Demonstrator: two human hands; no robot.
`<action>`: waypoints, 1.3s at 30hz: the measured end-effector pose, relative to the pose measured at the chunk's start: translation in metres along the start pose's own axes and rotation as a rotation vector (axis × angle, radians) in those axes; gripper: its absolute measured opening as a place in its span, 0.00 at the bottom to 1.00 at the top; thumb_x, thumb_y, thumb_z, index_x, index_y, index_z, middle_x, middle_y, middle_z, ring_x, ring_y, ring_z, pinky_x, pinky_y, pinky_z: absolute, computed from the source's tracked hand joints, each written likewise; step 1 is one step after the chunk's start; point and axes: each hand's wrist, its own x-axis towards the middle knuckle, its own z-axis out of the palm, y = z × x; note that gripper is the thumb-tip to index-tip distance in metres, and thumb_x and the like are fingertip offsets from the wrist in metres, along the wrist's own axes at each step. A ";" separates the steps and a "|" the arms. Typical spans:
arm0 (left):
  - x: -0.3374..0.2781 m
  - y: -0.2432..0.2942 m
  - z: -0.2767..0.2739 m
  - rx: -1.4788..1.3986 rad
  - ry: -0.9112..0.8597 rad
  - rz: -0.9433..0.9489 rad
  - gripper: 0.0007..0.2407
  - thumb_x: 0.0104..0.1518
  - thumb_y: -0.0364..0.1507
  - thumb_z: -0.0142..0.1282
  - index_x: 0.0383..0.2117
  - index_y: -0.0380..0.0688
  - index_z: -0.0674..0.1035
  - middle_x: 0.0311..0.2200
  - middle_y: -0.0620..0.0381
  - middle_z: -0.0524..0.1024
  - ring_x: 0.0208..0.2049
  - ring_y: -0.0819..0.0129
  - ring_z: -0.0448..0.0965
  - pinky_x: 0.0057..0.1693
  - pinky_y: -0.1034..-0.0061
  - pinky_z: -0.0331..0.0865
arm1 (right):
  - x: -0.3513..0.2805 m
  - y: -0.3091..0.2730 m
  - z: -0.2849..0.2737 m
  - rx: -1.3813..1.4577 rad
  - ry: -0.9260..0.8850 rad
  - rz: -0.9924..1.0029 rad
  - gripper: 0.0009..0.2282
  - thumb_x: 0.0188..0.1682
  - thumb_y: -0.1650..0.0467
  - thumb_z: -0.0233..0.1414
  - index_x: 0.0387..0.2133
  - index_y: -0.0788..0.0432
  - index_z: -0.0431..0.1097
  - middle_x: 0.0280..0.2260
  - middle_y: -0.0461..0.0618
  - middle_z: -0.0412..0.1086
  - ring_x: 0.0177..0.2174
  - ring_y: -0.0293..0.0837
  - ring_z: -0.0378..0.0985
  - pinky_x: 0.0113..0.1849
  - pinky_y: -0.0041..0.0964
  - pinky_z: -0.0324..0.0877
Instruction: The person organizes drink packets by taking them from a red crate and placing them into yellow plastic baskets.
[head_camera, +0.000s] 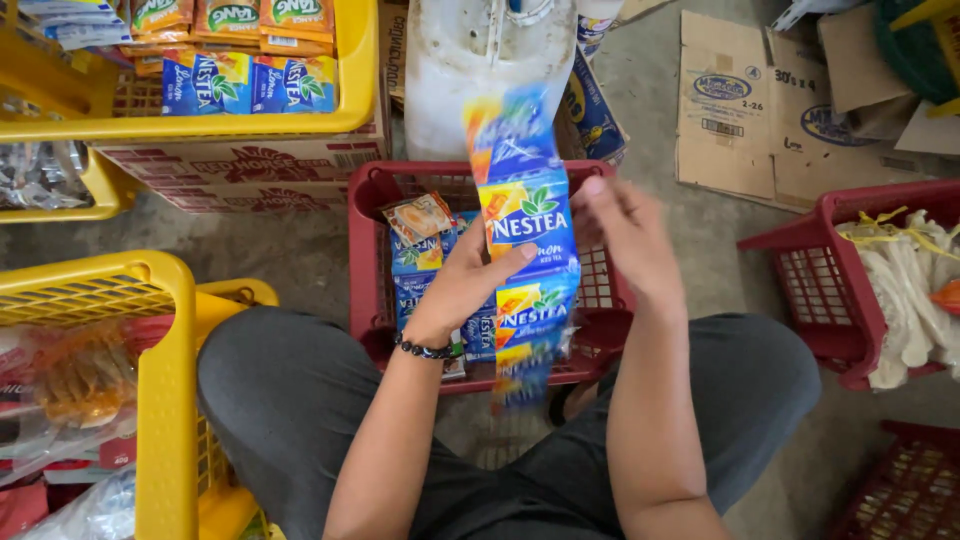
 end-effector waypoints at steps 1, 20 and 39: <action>0.000 0.001 0.001 0.016 0.034 0.000 0.24 0.59 0.28 0.60 0.62 0.41 0.67 0.49 0.61 0.77 0.49 0.77 0.77 0.55 0.75 0.73 | 0.001 0.003 -0.002 -0.069 -0.086 0.151 0.16 0.61 0.61 0.48 0.41 0.63 0.75 0.30 0.50 0.75 0.27 0.37 0.77 0.30 0.31 0.70; -0.002 0.002 -0.024 0.964 0.167 0.599 0.31 0.55 0.34 0.67 0.64 0.33 0.68 0.61 0.35 0.69 0.62 0.45 0.69 0.63 0.59 0.63 | -0.014 -0.015 -0.008 0.739 -0.056 -0.062 0.12 0.59 0.72 0.52 0.53 0.68 0.69 0.47 0.56 0.76 0.44 0.45 0.81 0.50 0.40 0.77; 0.007 -0.022 -0.040 -0.580 0.312 0.190 0.19 0.71 0.38 0.38 0.59 0.36 0.70 0.56 0.48 0.75 0.55 0.60 0.77 0.62 0.62 0.70 | -0.015 -0.034 0.041 0.046 -0.292 -0.050 0.14 0.50 0.71 0.57 0.49 0.58 0.69 0.37 0.43 0.75 0.37 0.33 0.76 0.41 0.30 0.71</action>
